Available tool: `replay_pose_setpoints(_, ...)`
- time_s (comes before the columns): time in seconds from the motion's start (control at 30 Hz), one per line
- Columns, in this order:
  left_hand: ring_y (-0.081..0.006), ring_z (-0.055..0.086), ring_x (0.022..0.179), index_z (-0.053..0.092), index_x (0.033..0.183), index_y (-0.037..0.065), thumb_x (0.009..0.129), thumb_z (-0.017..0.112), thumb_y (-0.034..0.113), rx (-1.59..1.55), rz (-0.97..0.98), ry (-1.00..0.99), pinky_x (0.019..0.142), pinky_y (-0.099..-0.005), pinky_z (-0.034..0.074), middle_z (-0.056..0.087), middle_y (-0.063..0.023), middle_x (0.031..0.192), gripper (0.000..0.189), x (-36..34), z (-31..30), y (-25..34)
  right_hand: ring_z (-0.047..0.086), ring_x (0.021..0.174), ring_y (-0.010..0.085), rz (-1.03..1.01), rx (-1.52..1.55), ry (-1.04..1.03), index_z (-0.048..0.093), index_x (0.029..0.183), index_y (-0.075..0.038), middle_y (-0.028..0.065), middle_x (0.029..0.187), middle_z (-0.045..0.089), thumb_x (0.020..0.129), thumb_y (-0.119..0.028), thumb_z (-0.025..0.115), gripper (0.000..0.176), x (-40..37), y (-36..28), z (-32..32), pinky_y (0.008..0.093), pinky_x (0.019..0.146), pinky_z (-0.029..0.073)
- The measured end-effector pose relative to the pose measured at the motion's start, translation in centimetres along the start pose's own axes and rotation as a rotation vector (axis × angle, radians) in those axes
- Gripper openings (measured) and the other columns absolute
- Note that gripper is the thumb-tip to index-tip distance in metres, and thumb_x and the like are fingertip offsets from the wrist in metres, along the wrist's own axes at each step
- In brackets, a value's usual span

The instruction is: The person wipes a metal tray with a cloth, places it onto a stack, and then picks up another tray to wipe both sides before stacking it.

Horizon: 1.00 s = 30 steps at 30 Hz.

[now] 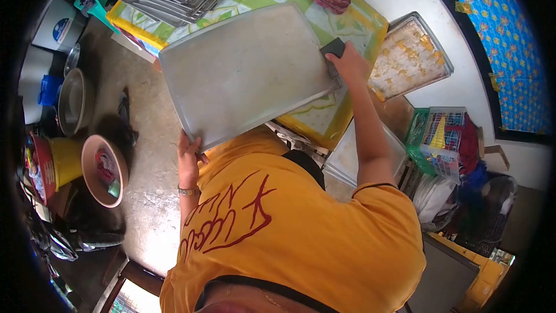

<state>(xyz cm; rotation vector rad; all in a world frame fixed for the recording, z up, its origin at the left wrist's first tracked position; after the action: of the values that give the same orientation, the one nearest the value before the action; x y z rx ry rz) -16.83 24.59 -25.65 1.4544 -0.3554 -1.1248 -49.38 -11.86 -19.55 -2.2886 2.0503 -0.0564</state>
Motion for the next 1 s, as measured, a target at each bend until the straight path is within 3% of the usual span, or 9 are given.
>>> replay_pose_setpoints(0.17, -0.0161, 0.055, 0.051, 0.047, 0.129, -0.004, 0.089, 0.055, 0.007, 0.028, 0.020, 0.097, 0.036, -0.0251, 0.047, 0.047, -0.0099, 0.101, 0.043, 0.7, -1.3, -0.8, 0.064, 0.103, 0.0368, 0.024, 0.025, -0.064, 0.055, 0.117, -0.006, 0.0168, 0.110, 0.067, 0.073, -0.064, 0.069, 0.074, -0.1, 0.3, 0.1, 0.0469, 0.083, 0.050)
replay_pose_setpoints(0.27, -0.0161, 0.055, 0.050, 0.048, 0.129, -0.004, 0.089, 0.055, 0.007, 0.020, 0.025, 0.080, 0.036, -0.0254, 0.048, 0.045, -0.0100, 0.100, 0.043, 0.4, -1.0, -0.1, 0.064, 0.104, 0.0375, -0.105, 0.294, -0.080, 0.055, 0.120, -0.007, 0.0186, 0.109, 0.067, 0.071, -0.068, 0.068, 0.080, -1.2, -1.0, 1.2, 0.0471, 0.086, 0.048)
replay_pose_setpoints(0.37, -0.0157, 0.055, 0.050, 0.044, 0.135, -0.003, 0.089, 0.056, 0.006, 0.059, 0.030, 0.088, 0.037, -0.0252, 0.048, 0.044, -0.0106, 0.100, 0.048, 0.6, -1.2, -0.4, 0.064, 0.105, 0.0362, -0.057, 0.153, -0.176, 0.056, 0.122, -0.008, 0.0182, 0.110, 0.067, 0.070, -0.066, 0.070, 0.080, -4.2, -5.4, 2.2, 0.0486, 0.088, 0.047)
replay_pose_setpoints(0.47, -0.0152, 0.055, 0.049, 0.038, 0.142, -0.002, 0.088, 0.056, 0.006, 0.109, 0.078, 0.117, 0.038, -0.0251, 0.049, 0.044, -0.0112, 0.100, 0.057, 0.3, -1.1, -0.2, 0.064, 0.104, 0.0359, -0.019, 0.276, 0.096, 0.055, 0.122, -0.007, 0.0181, 0.109, 0.068, 0.070, -0.064, 0.072, 0.078, -3.5, -3.1, 2.1, 0.0474, 0.087, 0.047)
replay_pose_setpoints(0.5, -0.0149, 0.055, 0.049, 0.036, 0.144, -0.001, 0.088, 0.056, 0.006, 0.121, 0.099, 0.131, 0.038, -0.0250, 0.049, 0.044, -0.0114, 0.100, 0.060, 0.2, -0.9, 0.1, 0.064, 0.104, 0.0359, 0.073, 0.385, -0.009, 0.053, 0.125, -0.005, 0.0200, 0.109, 0.067, 0.070, -0.067, 0.070, 0.085, -3.6, -2.7, -0.3, 0.0452, 0.087, 0.049)
replay_pose_setpoints(0.63, -0.0146, 0.055, 0.049, 0.033, 0.146, 0.000, 0.087, 0.056, 0.005, 0.088, 0.109, 0.096, 0.038, -0.0255, 0.048, 0.045, -0.0126, 0.101, 0.064, 0.2, -1.0, 0.0, 0.065, 0.101, 0.0355, 0.159, 0.121, -0.017, 0.052, 0.116, -0.006, 0.0180, 0.107, 0.068, 0.072, -0.061, 0.072, 0.073, -1.2, -0.3, 0.1, 0.0480, 0.080, 0.050)
replay_pose_setpoints(0.8, -0.0137, 0.054, 0.046, 0.032, 0.146, -0.002, 0.087, 0.056, 0.003, 0.090, 0.105, 0.115, 0.037, -0.0254, 0.047, 0.048, -0.0138, 0.101, 0.064, 0.5, -1.4, -0.5, 0.065, 0.101, 0.0366, 0.164, 0.090, -0.014, 0.052, 0.119, -0.008, 0.0174, 0.108, 0.068, 0.072, -0.066, 0.068, 0.077, 0.5, -1.8, 0.7, 0.0491, 0.082, 0.050)
replay_pose_setpoints(0.9, -0.0097, 0.051, 0.048, 0.018, 0.152, 0.005, 0.091, 0.051, 0.004, 0.145, 0.043, 0.077, 0.040, -0.0213, 0.044, 0.050, -0.0165, 0.133, 0.069, 0.6, -1.4, -0.7, 0.065, 0.102, 0.0364, 0.144, 0.037, -0.015, 0.052, 0.121, -0.010, 0.0164, 0.109, 0.069, 0.071, -0.069, 0.067, 0.079, 2.1, -2.5, 1.6, 0.0492, 0.084, 0.050)
replay_pose_setpoints(1.0, -0.0125, 0.052, 0.045, 0.032, 0.145, -0.004, 0.087, 0.055, 0.003, 0.044, 0.100, 0.134, 0.036, -0.0246, 0.045, 0.055, -0.0128, 0.101, 0.063, 0.6, -1.0, -0.2, 0.065, 0.103, 0.0356, 0.018, 0.018, -0.072, 0.052, 0.123, -0.009, 0.0169, 0.109, 0.068, 0.070, -0.069, 0.068, 0.081, 2.5, -2.2, 1.8, 0.0484, 0.085, 0.049)
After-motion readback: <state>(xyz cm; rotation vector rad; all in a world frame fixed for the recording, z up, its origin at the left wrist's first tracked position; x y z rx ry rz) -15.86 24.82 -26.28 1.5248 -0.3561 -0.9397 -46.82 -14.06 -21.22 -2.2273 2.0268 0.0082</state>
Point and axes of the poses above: each hand's wrist, its own x-axis towards the middle knuckle, its own z-axis out of the palm, y = z × x, the point moved 2 cm from there along x, towards the middle knuckle
